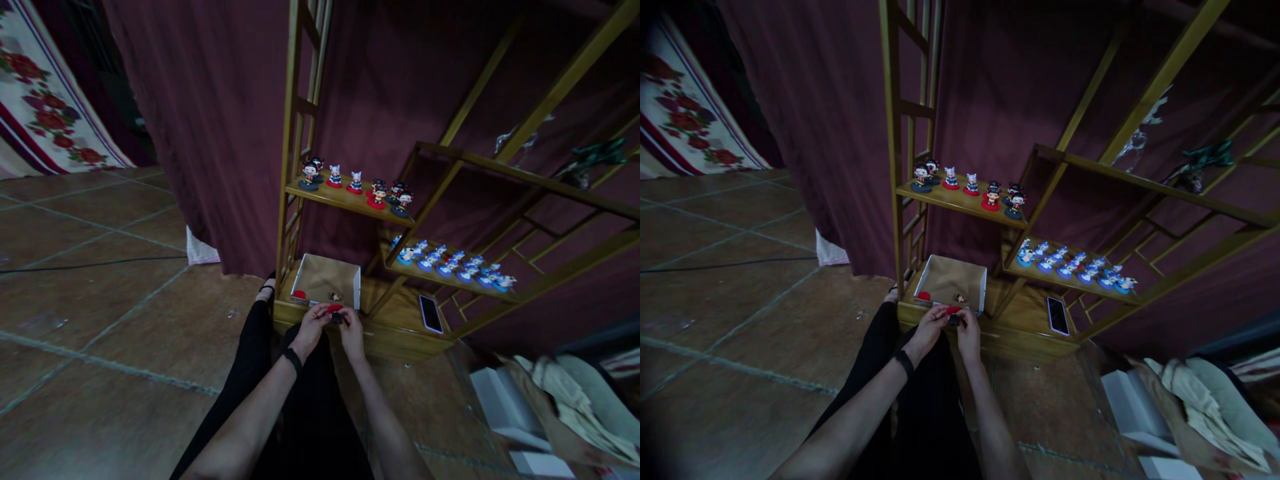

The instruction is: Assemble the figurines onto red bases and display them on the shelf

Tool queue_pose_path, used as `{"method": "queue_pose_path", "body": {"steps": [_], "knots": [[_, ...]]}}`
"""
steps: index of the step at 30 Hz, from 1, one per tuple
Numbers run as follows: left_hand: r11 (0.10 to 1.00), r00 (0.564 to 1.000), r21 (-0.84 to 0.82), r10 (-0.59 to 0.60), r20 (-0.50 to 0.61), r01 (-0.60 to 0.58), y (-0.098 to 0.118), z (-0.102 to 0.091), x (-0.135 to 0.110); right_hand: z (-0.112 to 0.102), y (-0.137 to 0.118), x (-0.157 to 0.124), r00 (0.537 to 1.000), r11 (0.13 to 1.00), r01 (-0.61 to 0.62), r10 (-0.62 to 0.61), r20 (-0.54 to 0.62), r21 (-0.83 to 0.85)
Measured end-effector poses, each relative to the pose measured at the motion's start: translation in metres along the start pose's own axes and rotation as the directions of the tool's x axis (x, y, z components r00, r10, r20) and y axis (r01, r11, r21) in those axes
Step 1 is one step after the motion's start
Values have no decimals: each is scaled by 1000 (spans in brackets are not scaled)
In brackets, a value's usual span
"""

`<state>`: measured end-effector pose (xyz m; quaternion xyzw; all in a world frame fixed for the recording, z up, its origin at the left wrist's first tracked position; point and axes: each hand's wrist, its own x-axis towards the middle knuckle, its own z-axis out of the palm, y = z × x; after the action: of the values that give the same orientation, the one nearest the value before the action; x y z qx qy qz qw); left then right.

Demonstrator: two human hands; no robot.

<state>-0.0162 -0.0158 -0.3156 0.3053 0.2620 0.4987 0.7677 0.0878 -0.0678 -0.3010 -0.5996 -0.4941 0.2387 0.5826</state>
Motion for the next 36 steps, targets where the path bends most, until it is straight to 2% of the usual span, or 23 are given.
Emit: {"method": "queue_pose_path", "body": {"steps": [4,8,18,21,23,28,31,36], "knots": [[1000,1000,-5,-7,28,7,2,-1,-1,-2,-7,-4,996,989,88,-89,1,-121],[1000,999,-19,-5,38,6,7,1,-4,-3,-13,-7,989,974,146,-146,14,-174],[999,1000,-52,-13,19,14,8,1,-6,-7,-17,-7,990,974,141,-134,50,-176],[998,999,-55,-34,15,35,7,0,-5,-5,-15,-3,998,993,56,-52,42,-102],[997,998,-43,-58,-1,58,7,0,-5,-2,-11,0,997,998,-64,64,42,-7],[994,994,-16,-108,-20,108,5,4,-4,3,-3,8,934,906,-357,343,98,229],[993,993,-13,-116,-33,115,2,6,-2,3,-4,9,906,853,-419,412,92,310],[990,990,40,-131,-57,134,-3,5,1,1,-8,7,889,818,-437,455,43,375]]}}
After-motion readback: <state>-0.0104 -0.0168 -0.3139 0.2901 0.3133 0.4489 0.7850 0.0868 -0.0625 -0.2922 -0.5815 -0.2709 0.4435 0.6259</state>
